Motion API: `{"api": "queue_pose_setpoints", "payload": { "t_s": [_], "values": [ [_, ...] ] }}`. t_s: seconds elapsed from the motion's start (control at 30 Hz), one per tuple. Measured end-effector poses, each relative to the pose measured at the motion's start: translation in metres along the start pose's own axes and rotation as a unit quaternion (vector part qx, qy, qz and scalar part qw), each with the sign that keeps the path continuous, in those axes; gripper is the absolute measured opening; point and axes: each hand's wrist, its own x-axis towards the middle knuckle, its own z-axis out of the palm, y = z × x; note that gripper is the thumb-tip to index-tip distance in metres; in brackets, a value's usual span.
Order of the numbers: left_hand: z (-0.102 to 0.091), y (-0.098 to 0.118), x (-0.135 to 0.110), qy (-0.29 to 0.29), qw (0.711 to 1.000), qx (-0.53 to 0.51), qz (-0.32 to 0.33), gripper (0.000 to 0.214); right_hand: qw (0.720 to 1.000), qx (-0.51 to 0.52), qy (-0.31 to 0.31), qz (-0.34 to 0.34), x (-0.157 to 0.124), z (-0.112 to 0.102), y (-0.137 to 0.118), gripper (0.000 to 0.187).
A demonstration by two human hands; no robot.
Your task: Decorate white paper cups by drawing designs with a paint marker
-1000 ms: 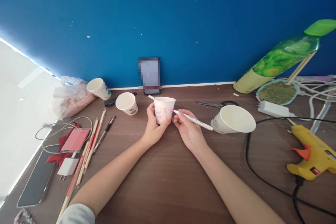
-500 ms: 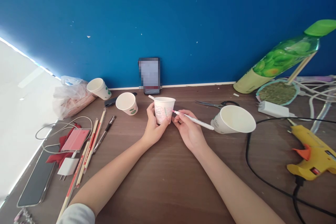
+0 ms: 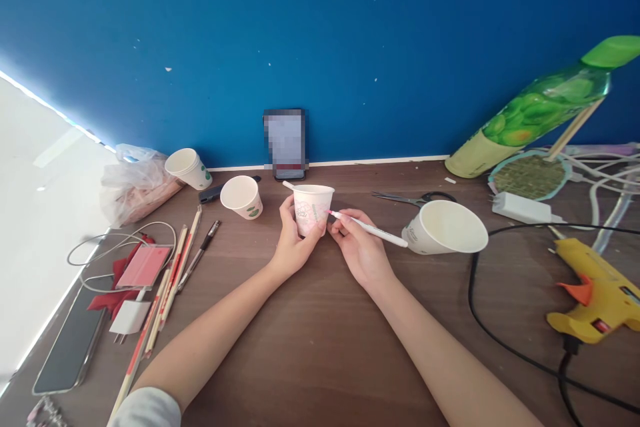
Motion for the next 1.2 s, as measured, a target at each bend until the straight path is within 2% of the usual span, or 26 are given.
{"api": "queue_pose_setpoints", "payload": {
  "t_s": [0.47,0.8,1.2],
  "values": [
    [0.0007,-0.0012,0.0003,-0.003,1.000,0.004,0.007,0.071,1.000,-0.004,0.001,0.001,0.0014,-0.0021,0.0009,0.016],
    [-0.0017,-0.0012,-0.0012,-0.007,1.000,-0.010,0.009,0.073,0.999,0.033,0.000,0.010,-0.0011,0.0008,-0.0017,0.017],
    [0.0007,-0.0030,-0.0003,0.006,0.999,-0.002,0.033,0.072,1.000,-0.014,-0.023,-0.016,-0.0003,-0.0014,0.0011,0.011]
  ]
}}
